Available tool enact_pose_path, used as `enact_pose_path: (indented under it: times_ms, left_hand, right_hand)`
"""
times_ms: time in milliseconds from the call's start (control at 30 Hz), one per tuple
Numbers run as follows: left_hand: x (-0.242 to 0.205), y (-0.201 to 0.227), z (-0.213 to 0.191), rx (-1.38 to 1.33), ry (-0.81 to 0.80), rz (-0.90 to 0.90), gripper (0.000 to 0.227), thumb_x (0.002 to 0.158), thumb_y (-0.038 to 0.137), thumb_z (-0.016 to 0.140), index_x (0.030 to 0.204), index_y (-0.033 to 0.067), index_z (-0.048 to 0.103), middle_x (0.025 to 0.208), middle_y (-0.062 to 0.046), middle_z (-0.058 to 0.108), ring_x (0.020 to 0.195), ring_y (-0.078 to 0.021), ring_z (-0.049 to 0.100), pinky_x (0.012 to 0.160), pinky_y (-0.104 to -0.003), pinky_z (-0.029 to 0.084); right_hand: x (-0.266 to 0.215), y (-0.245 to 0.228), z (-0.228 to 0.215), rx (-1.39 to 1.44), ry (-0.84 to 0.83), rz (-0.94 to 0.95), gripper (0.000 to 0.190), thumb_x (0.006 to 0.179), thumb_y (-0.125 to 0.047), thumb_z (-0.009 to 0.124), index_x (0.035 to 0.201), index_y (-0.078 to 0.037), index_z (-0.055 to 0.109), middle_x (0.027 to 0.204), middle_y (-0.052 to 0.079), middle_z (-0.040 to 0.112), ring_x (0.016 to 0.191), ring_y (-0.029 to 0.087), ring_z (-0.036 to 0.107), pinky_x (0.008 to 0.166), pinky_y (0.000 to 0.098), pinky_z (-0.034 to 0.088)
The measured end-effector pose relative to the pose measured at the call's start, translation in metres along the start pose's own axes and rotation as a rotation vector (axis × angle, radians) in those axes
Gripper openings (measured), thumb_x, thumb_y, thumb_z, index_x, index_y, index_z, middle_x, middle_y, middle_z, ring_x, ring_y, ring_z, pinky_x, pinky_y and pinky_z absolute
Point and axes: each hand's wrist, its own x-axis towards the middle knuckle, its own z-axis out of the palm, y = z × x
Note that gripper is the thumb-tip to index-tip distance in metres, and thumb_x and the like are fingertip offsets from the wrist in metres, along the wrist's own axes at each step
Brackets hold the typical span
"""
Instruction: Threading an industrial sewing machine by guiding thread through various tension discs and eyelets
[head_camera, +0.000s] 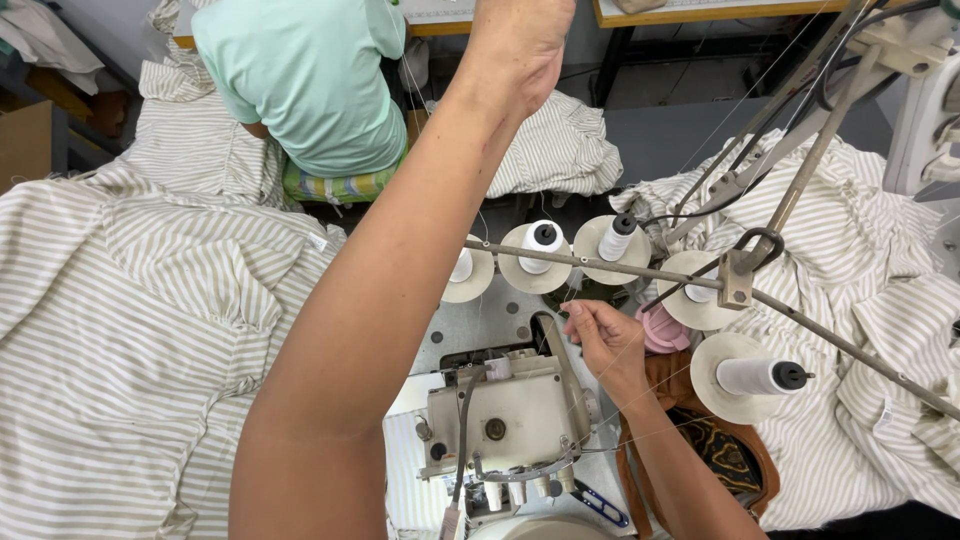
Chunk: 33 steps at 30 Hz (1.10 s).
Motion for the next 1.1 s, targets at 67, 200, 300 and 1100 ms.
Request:
enact_pose_path:
  times_ms: [67,200,300,1100]
  left_hand:
    - [-0.008,-0.001,-0.01,0.001,0.004,-0.016,0.036,0.073,-0.001,0.073,0.063,0.0181,0.044,0.064,0.006,0.043,0.067,-0.0111,0.039,0.093,-0.036,0.041]
    - [0.005,0.041,0.063,0.004,0.012,-0.045,0.036,0.073,-0.001,0.073,0.063,0.0178,0.043,0.064,0.006,0.042,0.067,-0.0116,0.038,0.095,-0.037,0.04]
    - [0.019,0.05,0.097,0.004,0.02,-0.069,0.037,0.073,0.0,0.073,0.063,0.0176,0.043,0.064,0.006,0.041,0.067,-0.012,0.037,0.097,-0.037,0.04]
    - [-0.032,0.099,0.127,-0.016,0.057,-0.294,0.052,0.072,0.04,0.079,0.115,0.01,0.08,0.084,0.007,0.066,0.079,-0.0086,0.054,0.073,-0.03,0.036]
  right_hand:
    - [-0.001,0.003,0.0,-0.002,-0.003,0.007,0.02,0.102,-0.013,0.066,0.09,-0.005,0.079,0.06,0.006,0.072,0.052,0.008,0.063,0.049,0.0217,0.051]
    - [-0.002,0.002,-0.001,0.024,-0.012,0.024,0.019,0.102,-0.012,0.066,0.091,-0.004,0.08,0.06,0.007,0.072,0.052,0.009,0.063,0.05,0.022,0.053]
    - [-0.003,0.002,0.0,0.037,-0.017,0.033,0.019,0.102,-0.011,0.066,0.091,-0.004,0.079,0.06,0.006,0.072,0.054,0.008,0.064,0.051,0.0222,0.054]
    - [-0.016,0.006,-0.002,-0.023,-0.142,0.088,0.024,0.102,-0.022,0.061,0.099,-0.003,0.076,0.068,0.002,0.069,0.06,0.009,0.061,0.058,0.0203,0.053]
